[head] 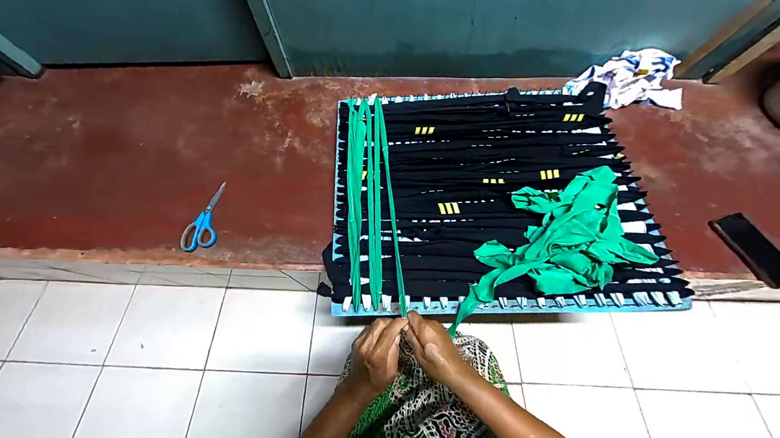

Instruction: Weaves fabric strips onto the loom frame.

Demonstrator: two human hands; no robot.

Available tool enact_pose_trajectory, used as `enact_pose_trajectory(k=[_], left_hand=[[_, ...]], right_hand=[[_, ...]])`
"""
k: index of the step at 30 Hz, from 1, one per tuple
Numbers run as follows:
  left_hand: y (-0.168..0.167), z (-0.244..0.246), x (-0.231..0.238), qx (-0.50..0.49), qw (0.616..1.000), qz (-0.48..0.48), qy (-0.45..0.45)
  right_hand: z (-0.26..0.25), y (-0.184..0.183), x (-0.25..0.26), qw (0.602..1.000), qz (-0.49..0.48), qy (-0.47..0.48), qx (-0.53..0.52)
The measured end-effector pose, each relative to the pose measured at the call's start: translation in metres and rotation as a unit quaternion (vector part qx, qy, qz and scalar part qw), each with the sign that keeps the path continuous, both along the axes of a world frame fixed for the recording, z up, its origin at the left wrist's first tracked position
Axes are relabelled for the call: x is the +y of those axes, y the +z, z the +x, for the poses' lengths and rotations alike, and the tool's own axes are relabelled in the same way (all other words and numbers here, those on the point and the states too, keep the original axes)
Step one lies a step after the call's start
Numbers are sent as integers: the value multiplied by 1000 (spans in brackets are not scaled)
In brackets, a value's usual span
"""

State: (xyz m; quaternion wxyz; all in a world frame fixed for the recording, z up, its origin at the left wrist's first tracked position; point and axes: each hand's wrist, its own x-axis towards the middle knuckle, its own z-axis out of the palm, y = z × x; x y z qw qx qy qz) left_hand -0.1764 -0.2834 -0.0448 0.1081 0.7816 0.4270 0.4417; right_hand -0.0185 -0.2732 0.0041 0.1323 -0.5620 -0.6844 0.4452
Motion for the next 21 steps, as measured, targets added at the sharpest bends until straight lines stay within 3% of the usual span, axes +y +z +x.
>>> enact_pose_trajectory(k=[10,21], left_hand=[[-24,-10,15,77,996,33,27],[-34,7,1,94,991,-66,64]], right_hand=[[18,2,7,988,20,155,-14],[26,14,78,978,70,164,-111]])
